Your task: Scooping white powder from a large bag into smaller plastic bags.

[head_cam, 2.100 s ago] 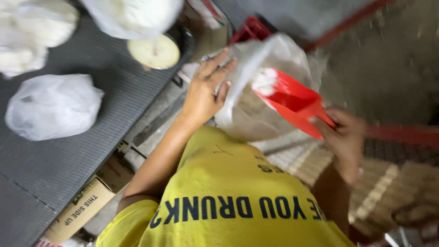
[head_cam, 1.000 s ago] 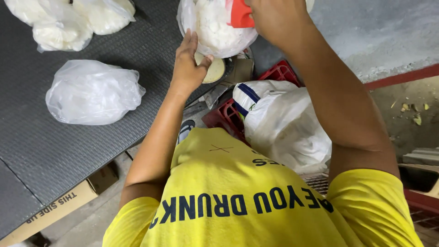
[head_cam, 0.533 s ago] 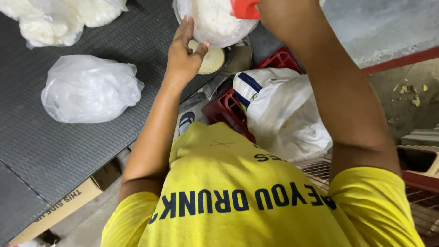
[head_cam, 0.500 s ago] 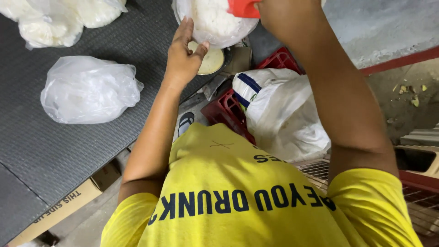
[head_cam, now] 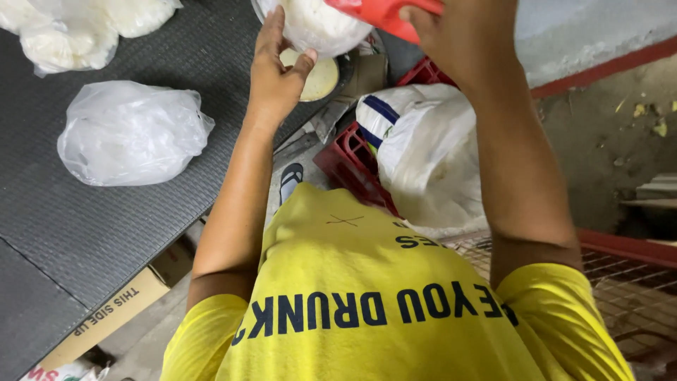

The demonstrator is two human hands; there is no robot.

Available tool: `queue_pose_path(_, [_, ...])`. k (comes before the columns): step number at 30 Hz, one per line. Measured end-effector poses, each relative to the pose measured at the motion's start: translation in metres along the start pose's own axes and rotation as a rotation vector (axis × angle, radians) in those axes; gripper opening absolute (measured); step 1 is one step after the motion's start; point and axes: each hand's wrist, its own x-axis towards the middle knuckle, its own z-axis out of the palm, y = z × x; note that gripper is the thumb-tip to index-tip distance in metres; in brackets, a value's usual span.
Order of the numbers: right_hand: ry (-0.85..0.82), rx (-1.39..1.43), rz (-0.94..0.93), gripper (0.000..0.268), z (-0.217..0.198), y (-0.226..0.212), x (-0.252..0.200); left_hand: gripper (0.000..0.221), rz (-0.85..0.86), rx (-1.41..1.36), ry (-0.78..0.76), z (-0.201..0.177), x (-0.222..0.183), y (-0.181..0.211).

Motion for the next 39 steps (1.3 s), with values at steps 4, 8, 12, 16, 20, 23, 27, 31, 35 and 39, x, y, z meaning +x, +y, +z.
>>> queue_pose_path(4, [0.095, 0.381, 0.071, 0.019, -0.034, -0.008, -0.035, 0.076, 0.061, 0.023, 0.013, 0.012, -0.012, -0.009])
queue_pose_path(8, [0.080, 0.815, 0.504, 0.018, -0.030, 0.010, -0.109, 0.071, 0.119, 0.109, 0.022, 0.030, -0.029, 0.003])
queue_pose_path(12, [0.141, 0.907, 0.661, 0.023, -0.060, 0.014, -0.170, 0.073, 0.071, 0.092, -0.056, 0.061, -0.053, 0.043])
queue_pose_path(16, [0.198, 0.933, 0.826, 0.018, -0.098, 0.015, -0.217, 0.069, 0.179, 0.144, -0.172, 0.095, -0.086, 0.068])
queue_pose_path(20, [0.217, 0.839, 0.905, 0.016, -0.097, 0.036, -0.315, 0.060, 0.186, 0.124, -0.307, 0.128, -0.117, 0.092])
queue_pose_path(23, [0.253, 0.944, 0.972, 0.013, -0.114, 0.027, -0.340, 0.056, 0.187, 0.146, -0.422, 0.143, -0.128, 0.107])
queue_pose_path(27, [0.225, 0.871, 1.058, 0.015, -0.114, 0.027, -0.365, 0.052, 0.249, 0.222, -0.515, 0.157, -0.139, 0.098])
queue_pose_path(31, [0.008, 0.728, 1.013, 0.014, -0.093, 0.023, -0.368, 0.061, 0.294, 0.411, -0.559, 0.170, -0.148, 0.088])
queue_pose_path(35, [-0.136, 0.223, 0.781, 0.019, -0.049, 0.023, -0.346, 0.085, 0.269, 0.473, -0.586, 0.175, -0.148, 0.084])
queue_pose_path(39, [-0.201, 0.124, 0.739, 0.015, 0.008, 0.030, -0.333, 0.086, 0.236, 0.464, -0.584, 0.175, -0.148, 0.088])
